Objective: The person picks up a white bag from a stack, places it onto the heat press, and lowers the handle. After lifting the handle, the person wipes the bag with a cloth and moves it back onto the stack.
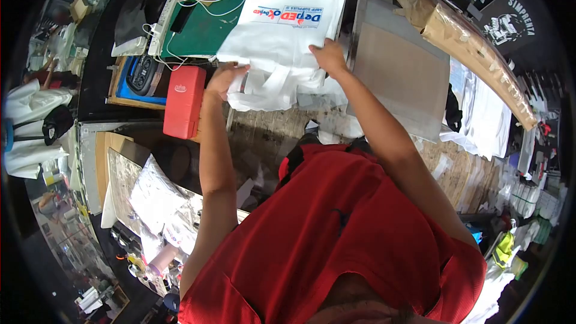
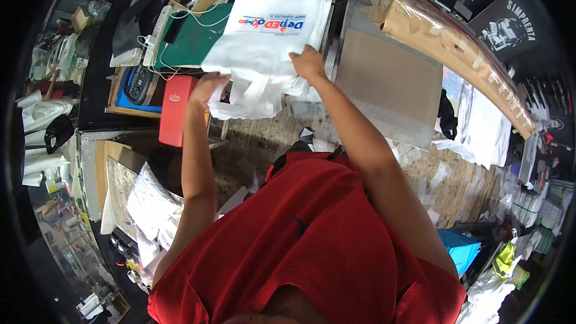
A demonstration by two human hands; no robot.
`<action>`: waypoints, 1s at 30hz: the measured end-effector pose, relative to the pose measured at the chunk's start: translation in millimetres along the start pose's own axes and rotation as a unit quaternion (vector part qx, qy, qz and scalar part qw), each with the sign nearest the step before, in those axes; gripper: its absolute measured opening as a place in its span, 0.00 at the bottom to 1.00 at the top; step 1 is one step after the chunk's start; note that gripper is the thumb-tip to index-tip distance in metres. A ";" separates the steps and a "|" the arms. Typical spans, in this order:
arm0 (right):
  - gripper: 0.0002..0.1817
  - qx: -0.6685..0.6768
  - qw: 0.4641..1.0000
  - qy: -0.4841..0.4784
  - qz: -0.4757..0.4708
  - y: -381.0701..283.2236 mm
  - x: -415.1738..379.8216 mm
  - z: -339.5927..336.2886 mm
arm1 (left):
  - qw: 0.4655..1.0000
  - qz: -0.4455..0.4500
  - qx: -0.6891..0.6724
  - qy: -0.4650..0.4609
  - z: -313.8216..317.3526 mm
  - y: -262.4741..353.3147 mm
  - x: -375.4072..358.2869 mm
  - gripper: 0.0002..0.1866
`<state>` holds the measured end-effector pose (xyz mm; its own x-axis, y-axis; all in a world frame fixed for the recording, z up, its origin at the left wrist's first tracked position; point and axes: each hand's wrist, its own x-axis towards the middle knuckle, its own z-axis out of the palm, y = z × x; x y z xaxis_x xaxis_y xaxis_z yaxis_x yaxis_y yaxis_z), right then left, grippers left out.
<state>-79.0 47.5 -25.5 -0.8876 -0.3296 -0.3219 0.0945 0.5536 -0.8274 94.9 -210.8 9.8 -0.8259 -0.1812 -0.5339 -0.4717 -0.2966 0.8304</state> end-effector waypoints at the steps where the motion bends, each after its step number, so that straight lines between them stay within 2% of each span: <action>1: 0.24 -0.056 0.998 0.031 -0.013 4.1 -2.7 5.8 | 0.999 0.029 0.024 -0.003 -24.7 -39.0 30.4 0.19; 2: 0.26 -0.111 0.992 0.061 -0.025 7.8 -6.0 11.4 | 0.997 0.056 0.048 -0.005 -49.9 -78.1 59.7 0.19; 3: 0.26 -0.108 0.992 0.054 -0.027 10.2 -8.3 12.7 | 0.998 -0.001 0.064 0.015 -33.7 -67.3 42.9 0.20; 4: 0.26 -0.107 0.992 0.056 -0.029 13.2 -8.5 15.5 | 0.998 0.001 0.066 0.015 -31.3 -72.2 40.7 0.20; 6: 0.28 -0.119 0.991 0.060 -0.016 17.7 -10.0 16.9 | 0.992 -0.007 0.037 0.116 -25.7 -78.6 40.7 0.21; 7: 0.28 -0.142 0.986 0.076 -0.041 18.9 -11.8 15.5 | 0.995 0.005 0.034 0.090 -29.6 -77.8 38.2 0.29; 8: 0.28 -0.141 0.986 0.079 -0.041 19.4 -12.3 14.0 | 0.995 0.006 0.035 0.088 -32.5 -76.2 38.6 0.29; 10: 0.30 -0.122 0.990 0.069 -0.018 14.7 -13.6 12.2 | 0.970 -0.031 0.074 0.231 -37.1 -66.0 38.1 0.39; 11: 0.30 -0.121 0.990 0.071 -0.020 13.4 -16.2 12.1 | 0.937 0.017 0.116 0.328 -36.7 -62.0 41.0 0.47; 12: 0.34 -0.098 0.992 0.075 -0.009 10.3 -20.6 10.9 | 0.938 0.020 0.117 0.326 -42.1 -61.6 51.2 0.47; 14: 0.37 -0.074 0.993 0.087 0.001 11.3 -24.0 12.5 | 0.875 0.214 0.223 0.371 -57.2 -54.4 77.7 0.46; 15: 0.40 -0.077 0.989 0.121 -0.024 19.8 -22.4 18.8 | 0.843 0.234 0.312 0.371 -59.0 -40.2 84.6 0.44; 16: 0.43 -0.080 0.983 0.156 -0.049 18.4 -22.3 19.2 | 0.844 0.240 0.310 0.366 -62.6 -27.3 96.3 0.44; 17: 0.50 -0.054 0.991 0.121 -0.002 16.0 -17.5 14.2 | 0.836 0.269 0.340 0.335 -65.5 -13.3 109.4 0.44; 18: 0.50 -0.054 0.990 0.127 -0.004 15.9 -7.8 10.6 | 0.826 0.298 0.371 0.302 -65.3 -1.2 118.8 0.43; 19: 0.54 -0.050 0.989 0.139 0.016 14.9 7.2 6.9 | 0.826 0.226 0.431 0.284 -56.5 21.6 116.0 0.48; 20: 0.59 -0.046 0.987 0.150 0.035 12.9 25.0 2.4 | 0.826 0.233 0.429 0.282 -54.2 34.6 126.6 0.48; 21: 0.64 -0.010 0.985 0.132 0.109 2.1 38.2 -6.5 | 0.834 0.168 0.461 0.251 -57.6 45.6 141.9 0.50; 22: 0.64 -0.010 0.984 0.140 0.106 -1.1 52.8 -11.0 | 0.837 0.104 0.490 0.220 -66.0 53.2 163.7 0.53; 23: 0.64 0.048 0.978 0.143 0.143 -3.7 66.6 -14.6 | 0.838 0.111 0.488 0.218 -71.9 55.9 183.7 0.53; 24: 0.65 0.108 0.967 0.146 0.179 -3.1 80.3 -16.9 | 0.866 0.095 0.450 0.196 -84.2 46.0 214.0 0.55; 25: 0.65 0.121 0.960 0.168 0.190 4.4 99.3 -14.9 | 0.892 0.079 0.411 0.173 -77.8 52.8 225.3 0.56; 26: 0.65 0.123 0.959 0.173 0.187 10.3 120.0 -8.9 | 0.891 0.085 0.411 0.171 -68.8 54.8 236.6 0.56; 28: 0.71 0.187 0.971 0.025 0.148 39.6 158.7 15.5 | 0.918 0.008 0.364 0.160 -19.1 64.8 209.6 0.55; 29: 0.72 0.126 0.976 0.033 0.173 23.1 150.5 14.8 | 0.911 0.069 0.385 0.131 -17.8 54.8 219.8 0.53; 30: 0.72 0.129 0.974 0.037 0.181 13.8 146.4 11.8 | 0.911 0.066 0.389 0.122 -18.7 46.0 229.1 0.53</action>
<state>-202.3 -2.1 -89.5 -0.8045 -0.0878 -0.5875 0.5083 0.4100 -0.7573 -110.2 -283.4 -77.3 -0.8421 -0.3993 -0.3624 -0.5287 0.4790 0.7007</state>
